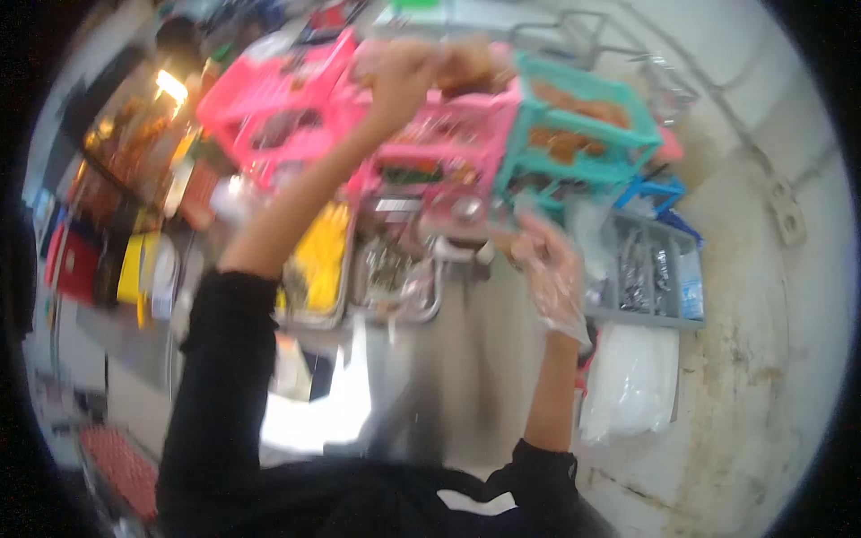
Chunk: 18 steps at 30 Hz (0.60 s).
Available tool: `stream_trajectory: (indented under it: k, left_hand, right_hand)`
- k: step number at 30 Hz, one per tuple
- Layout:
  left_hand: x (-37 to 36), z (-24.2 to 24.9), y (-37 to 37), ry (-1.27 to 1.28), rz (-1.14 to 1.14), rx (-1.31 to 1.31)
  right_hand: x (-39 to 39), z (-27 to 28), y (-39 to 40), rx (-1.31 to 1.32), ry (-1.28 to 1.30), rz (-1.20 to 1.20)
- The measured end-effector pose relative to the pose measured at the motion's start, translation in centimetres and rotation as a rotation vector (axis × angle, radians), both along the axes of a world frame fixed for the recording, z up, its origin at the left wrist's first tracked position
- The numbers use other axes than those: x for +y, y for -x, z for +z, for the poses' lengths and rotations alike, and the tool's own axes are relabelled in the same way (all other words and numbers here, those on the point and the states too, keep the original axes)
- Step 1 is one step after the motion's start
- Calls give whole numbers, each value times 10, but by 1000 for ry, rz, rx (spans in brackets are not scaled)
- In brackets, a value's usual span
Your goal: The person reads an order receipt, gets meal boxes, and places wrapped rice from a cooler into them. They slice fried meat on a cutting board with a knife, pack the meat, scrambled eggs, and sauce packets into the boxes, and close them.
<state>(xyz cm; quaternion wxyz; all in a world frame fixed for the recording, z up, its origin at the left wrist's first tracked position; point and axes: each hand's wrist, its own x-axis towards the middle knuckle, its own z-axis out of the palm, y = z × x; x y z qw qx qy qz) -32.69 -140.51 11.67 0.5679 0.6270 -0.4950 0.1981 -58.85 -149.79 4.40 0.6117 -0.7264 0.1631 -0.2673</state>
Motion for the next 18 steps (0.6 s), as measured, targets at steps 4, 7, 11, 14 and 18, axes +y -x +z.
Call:
stream_trajectory:
  k: [4,7,11,14,18]
  left_hand:
    - [154,40,44,-193,-199,391]
    - [292,32,126,-464,84,452]
    - [424,-29,190,-503,371,795]
    - [499,-84,224,-190,513,1090]
    - [566,-142,233,26,631,1208]
  right_hand:
    - [71,-72,75,451,7,378]
    - [141,-98,108,471,95,606]
    - [240,-104,95,268,404,680]
    - [317,-110,56,409,-207,621]
    - [407,-174,1,270,-730,228]
